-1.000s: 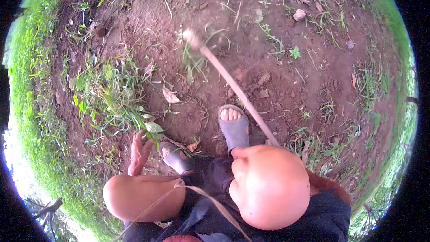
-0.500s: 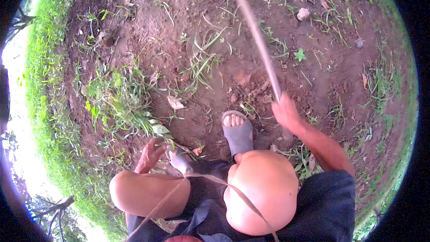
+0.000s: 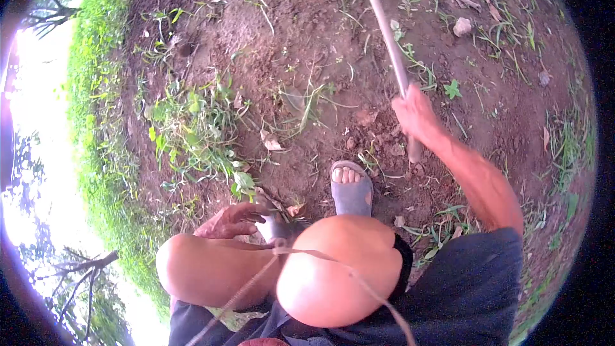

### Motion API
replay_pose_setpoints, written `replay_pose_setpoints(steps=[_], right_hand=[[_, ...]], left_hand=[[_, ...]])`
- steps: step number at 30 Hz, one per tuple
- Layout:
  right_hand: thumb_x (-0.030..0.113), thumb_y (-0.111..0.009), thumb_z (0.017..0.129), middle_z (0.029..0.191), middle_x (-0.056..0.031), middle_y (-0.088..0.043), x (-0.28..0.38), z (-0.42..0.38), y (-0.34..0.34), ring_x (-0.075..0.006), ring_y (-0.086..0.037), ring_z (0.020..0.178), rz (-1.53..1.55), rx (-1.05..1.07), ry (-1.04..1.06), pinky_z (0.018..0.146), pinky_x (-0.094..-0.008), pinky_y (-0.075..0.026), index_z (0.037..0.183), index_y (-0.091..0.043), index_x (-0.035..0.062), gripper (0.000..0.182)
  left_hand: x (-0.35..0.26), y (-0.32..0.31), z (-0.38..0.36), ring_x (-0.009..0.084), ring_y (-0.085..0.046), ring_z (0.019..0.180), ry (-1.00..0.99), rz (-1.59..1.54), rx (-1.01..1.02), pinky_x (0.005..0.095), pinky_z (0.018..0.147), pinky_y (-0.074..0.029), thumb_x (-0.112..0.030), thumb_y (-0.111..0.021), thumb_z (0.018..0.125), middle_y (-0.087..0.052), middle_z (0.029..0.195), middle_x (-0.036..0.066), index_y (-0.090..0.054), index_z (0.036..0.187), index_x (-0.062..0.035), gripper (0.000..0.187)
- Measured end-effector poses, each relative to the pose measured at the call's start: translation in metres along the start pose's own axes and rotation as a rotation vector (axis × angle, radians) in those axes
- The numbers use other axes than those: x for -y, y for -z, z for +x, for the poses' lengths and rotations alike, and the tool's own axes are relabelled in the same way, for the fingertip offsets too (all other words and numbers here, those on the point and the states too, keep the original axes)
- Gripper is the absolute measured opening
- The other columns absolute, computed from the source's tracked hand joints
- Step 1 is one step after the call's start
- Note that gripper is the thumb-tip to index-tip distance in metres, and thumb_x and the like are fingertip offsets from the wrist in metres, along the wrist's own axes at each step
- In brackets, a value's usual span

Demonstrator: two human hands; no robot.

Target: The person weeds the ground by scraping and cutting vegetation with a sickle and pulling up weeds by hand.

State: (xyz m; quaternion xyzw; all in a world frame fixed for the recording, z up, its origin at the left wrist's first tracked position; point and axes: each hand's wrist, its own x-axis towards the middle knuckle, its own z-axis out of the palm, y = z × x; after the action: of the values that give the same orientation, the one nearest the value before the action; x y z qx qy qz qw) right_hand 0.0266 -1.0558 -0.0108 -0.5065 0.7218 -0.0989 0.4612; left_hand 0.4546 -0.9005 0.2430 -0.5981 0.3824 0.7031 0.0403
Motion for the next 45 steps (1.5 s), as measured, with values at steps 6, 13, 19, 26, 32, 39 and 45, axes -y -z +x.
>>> replay_pose_setpoints(steps=[6,13,19,26,32,39,45], right_hand=[[0.006,-0.056,0.086,0.079,-0.0304,-0.062,-0.016,-0.082,0.037,-0.0438,-0.066,0.065,-0.38,0.177,0.19,0.056,-0.0513,-0.055,0.115,-0.043,-0.0106,0.035],[0.02,-0.061,0.082,0.075,-0.0206,-0.059,0.01,-0.09,0.042,-0.0336,-0.063,0.064,-0.238,0.26,0.191,0.06,-0.0491,-0.051,0.108,-0.044,-0.0081,0.042],[0.018,-0.057,0.089,0.07,-0.0026,-0.048,0.173,0.005,-0.017,-0.0116,-0.049,0.048,0.446,0.126,0.102,0.038,-0.0248,-0.045,0.111,-0.041,-0.0019,0.033],[0.01,-0.056,0.088,0.074,-0.023,-0.057,0.123,-0.022,-0.076,-0.0314,-0.061,0.061,-0.25,0.169,0.521,0.052,-0.0461,-0.05,0.103,-0.041,-0.0085,0.029],[0.008,-0.06,0.082,0.07,-0.0175,-0.055,0.136,-0.037,-0.027,-0.0301,-0.059,0.056,-0.109,0.265,0.252,0.05,-0.0432,-0.048,0.101,-0.044,-0.0043,0.028],[0.013,-0.057,0.086,0.063,-0.0037,-0.049,0.276,0.041,-0.04,-0.0128,-0.052,0.045,0.373,0.184,-0.018,0.034,-0.0248,-0.046,0.104,-0.041,-0.0024,0.029],[0.012,-0.054,0.091,0.072,-0.0161,-0.055,0.224,0.104,-0.086,-0.0247,-0.056,0.049,-0.255,-0.023,0.318,0.039,-0.0369,-0.047,0.102,-0.037,-0.0069,0.027]], left_hand=[[0.0,-0.007,-0.038,0.0269,-0.055,0.122,-0.04,0.071,-0.114,0.037,0.103,-0.042,-0.02,-0.065,0.085,-0.059,0.128,0.015,-0.056,0.128,-0.0027,0.047],[-0.006,0.022,-0.008,0.0297,-0.057,0.119,-0.164,0.218,-0.065,0.0392,0.102,-0.043,-0.021,-0.065,0.086,-0.061,0.125,0.017,-0.055,0.128,-0.0019,0.048],[-0.042,0.072,0.078,0.0322,-0.058,0.116,-0.269,0.396,0.054,0.0411,0.1,-0.045,-0.022,-0.065,0.086,-0.062,0.122,0.019,-0.054,0.128,-0.0012,0.049],[-0.015,0.087,0.132,0.0399,-0.058,0.113,-0.414,0.377,0.091,0.0455,0.095,-0.046,-0.024,-0.062,0.09,-0.062,0.118,0.024,-0.049,0.131,-0.0031,0.048],[0.005,0.125,0.175,0.0409,-0.06,0.105,-0.449,0.547,-0.425,0.0461,0.088,-0.049,-0.025,-0.067,0.086,-0.06,0.119,0.021,-0.049,0.132,-0.0049,0.053],[0.018,0.165,0.237,0.0359,-0.049,0.12,-0.68,0.699,-0.782,0.0468,0.101,-0.039,-0.019,-0.073,0.078,-0.052,0.132,0.015,-0.052,0.129,-0.0031,0.057],[0.04,0.174,0.252,0.0331,-0.05,0.117,-0.823,0.671,-0.846,0.0439,0.099,-0.04,-0.022,-0.072,0.076,-0.053,0.131,0.012,-0.057,0.123,-0.0025,0.053]])
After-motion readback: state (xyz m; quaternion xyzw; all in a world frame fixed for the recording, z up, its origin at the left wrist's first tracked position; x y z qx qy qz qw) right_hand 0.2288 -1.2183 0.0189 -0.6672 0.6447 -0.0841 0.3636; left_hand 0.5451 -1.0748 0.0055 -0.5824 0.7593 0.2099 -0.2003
